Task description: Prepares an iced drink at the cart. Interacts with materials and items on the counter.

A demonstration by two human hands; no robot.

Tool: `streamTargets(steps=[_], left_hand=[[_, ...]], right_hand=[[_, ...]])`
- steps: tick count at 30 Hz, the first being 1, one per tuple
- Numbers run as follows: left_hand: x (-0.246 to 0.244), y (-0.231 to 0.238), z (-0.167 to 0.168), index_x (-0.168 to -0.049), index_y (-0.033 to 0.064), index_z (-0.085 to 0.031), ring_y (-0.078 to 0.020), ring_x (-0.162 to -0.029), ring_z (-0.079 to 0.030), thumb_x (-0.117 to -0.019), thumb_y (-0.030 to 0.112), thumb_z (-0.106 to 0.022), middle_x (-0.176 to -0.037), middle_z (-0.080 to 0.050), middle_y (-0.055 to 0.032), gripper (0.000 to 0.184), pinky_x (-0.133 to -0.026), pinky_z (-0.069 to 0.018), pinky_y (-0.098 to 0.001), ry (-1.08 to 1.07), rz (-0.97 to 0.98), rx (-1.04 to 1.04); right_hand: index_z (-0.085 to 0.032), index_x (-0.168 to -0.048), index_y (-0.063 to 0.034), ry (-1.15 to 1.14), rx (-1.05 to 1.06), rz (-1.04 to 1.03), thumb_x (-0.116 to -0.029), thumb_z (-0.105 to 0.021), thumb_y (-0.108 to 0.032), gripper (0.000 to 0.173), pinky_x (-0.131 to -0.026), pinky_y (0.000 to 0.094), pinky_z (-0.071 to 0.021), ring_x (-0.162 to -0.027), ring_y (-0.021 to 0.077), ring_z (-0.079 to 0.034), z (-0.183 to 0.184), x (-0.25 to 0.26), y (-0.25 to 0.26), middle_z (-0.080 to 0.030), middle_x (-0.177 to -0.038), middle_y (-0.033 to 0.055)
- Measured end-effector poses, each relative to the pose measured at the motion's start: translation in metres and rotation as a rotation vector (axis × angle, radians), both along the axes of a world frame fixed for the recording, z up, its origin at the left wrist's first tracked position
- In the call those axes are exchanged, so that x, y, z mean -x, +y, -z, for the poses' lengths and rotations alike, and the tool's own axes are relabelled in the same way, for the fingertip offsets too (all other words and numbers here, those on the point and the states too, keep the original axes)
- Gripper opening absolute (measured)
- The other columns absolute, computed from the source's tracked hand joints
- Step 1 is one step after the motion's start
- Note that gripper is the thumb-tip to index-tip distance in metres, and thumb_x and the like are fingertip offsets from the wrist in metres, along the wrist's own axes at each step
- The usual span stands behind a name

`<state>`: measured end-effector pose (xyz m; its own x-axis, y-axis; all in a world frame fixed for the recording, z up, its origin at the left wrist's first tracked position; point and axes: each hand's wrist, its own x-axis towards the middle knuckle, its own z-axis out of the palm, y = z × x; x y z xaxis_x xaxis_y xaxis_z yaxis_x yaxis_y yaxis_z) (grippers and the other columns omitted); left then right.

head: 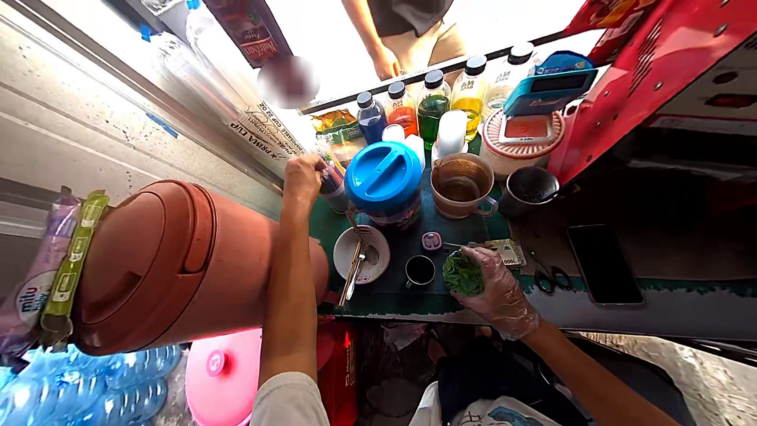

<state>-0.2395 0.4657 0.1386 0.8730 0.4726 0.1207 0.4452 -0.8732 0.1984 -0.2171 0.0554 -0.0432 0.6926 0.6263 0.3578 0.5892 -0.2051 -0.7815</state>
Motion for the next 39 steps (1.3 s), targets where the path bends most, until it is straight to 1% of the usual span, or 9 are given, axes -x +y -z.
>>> streamTargets(steps=[8,12,16,21,24,29,32,34,39], left_hand=[[0.022,-0.015,-0.083,-0.120,-0.0025,-0.068,-0.0355,-0.101,-0.071,-0.0904,0.004,-0.072,-0.108,-0.073,-0.0215,0.031,-0.094,-0.0550,-0.0552,-0.093,-0.038,0.023],[0.014,0.002,-0.042,-0.141,-0.0025,-0.057,-0.0455,-0.133,-0.052,-0.0804,0.017,-0.088,-0.139,-0.057,-0.0305,0.071,-0.114,-0.0393,-0.0611,0.070,-0.028,0.101],[-0.004,0.024,0.024,-0.158,-0.0062,-0.026,-0.0434,-0.140,-0.047,-0.0904,0.028,-0.080,-0.149,-0.049,-0.0304,0.092,-0.118,-0.0363,-0.0572,-0.196,-0.144,0.298],[-0.044,0.054,0.057,-0.139,0.0048,-0.061,-0.0485,-0.134,-0.048,-0.0949,0.048,-0.070,-0.141,-0.050,-0.0333,0.063,-0.109,-0.0416,-0.0629,-0.125,-0.276,0.128],[-0.064,0.057,0.041,-0.124,0.0041,-0.072,-0.0469,-0.131,-0.051,-0.0912,0.032,-0.078,-0.133,-0.058,-0.0314,0.043,-0.109,-0.0420,-0.0608,-0.097,-0.252,0.092],[-0.058,0.049,0.025,-0.107,-0.0048,-0.072,-0.0400,-0.109,-0.068,-0.1009,0.018,-0.065,-0.107,-0.072,-0.0240,0.025,-0.103,-0.0476,-0.0591,-0.148,-0.084,0.191],[-0.061,0.047,0.008,-0.124,-0.0055,-0.060,-0.0394,-0.101,-0.071,-0.1088,0.026,-0.051,-0.107,-0.072,-0.0240,0.036,-0.096,-0.0521,-0.0590,-0.205,-0.164,0.279],[-0.061,0.048,-0.006,-0.129,-0.0045,-0.058,-0.0369,-0.095,-0.072,-0.1088,0.027,-0.051,-0.110,-0.071,-0.0238,0.038,-0.090,-0.0567,-0.0567,-0.349,-0.172,0.356],[-0.039,-0.034,-0.072,-0.108,0.0034,-0.074,-0.0144,-0.091,-0.071,-0.1007,0.022,-0.067,-0.106,-0.074,-0.0090,0.021,-0.083,-0.0591,-0.0351,-0.862,0.123,0.216]], right_hand=[[-0.047,-0.147,0.0021,0.022,0.041,0.068,-0.0618,-0.091,-0.030,0.101,-0.104,0.0476,-0.0507,-0.122,0.0392,-0.060,-0.042,-0.001,0.007,-0.058,-0.134,0.0288],[-0.046,-0.148,0.0013,-0.051,0.018,0.035,-0.0616,-0.092,-0.028,0.102,-0.105,0.0452,-0.0502,-0.123,0.0381,-0.060,-0.045,0.001,0.014,-0.059,-0.134,0.0276],[-0.045,-0.149,0.0004,-0.058,-0.014,0.044,-0.0598,-0.092,-0.028,0.105,-0.107,0.0454,-0.0491,-0.125,0.0359,-0.059,-0.041,0.012,0.014,-0.059,-0.135,0.0253],[-0.047,-0.146,0.0010,-0.107,-0.059,0.113,-0.0530,-0.093,-0.030,0.108,-0.102,0.0427,-0.0544,-0.121,0.0346,-0.063,-0.028,0.023,0.006,-0.061,-0.134,0.0248],[-0.047,-0.147,0.0015,-0.084,-0.013,0.136,-0.0521,-0.092,-0.032,0.110,-0.104,0.0442,-0.0524,-0.123,0.0370,-0.062,-0.020,0.022,0.000,-0.060,-0.136,0.0258],[-0.048,-0.148,-0.0017,-0.109,0.020,0.092,-0.0523,-0.088,-0.033,0.108,-0.103,0.0409,-0.0522,-0.122,0.0339,-0.062,-0.023,0.013,-0.003,-0.061,-0.134,0.0225],[-0.048,-0.147,-0.0010,-0.128,0.000,0.066,-0.0496,-0.089,-0.033,0.111,-0.103,0.0407,-0.0522,-0.121,0.0346,-0.062,-0.039,0.001,0.001,-0.062,-0.132,0.0233],[-0.047,-0.148,-0.0011,-0.151,-0.015,0.067,-0.0506,-0.088,-0.034,0.111,-0.102,0.0399,-0.0527,-0.118,0.0333,-0.063,-0.056,-0.007,0.006,-0.063,-0.130,0.0226],[-0.029,-0.159,-0.0041,-0.069,-0.068,0.019,-0.0561,-0.093,-0.037,0.126,-0.096,0.0392,-0.0583,-0.113,0.0210,-0.068,-0.131,-0.031,0.033,-0.066,-0.130,0.0145]])
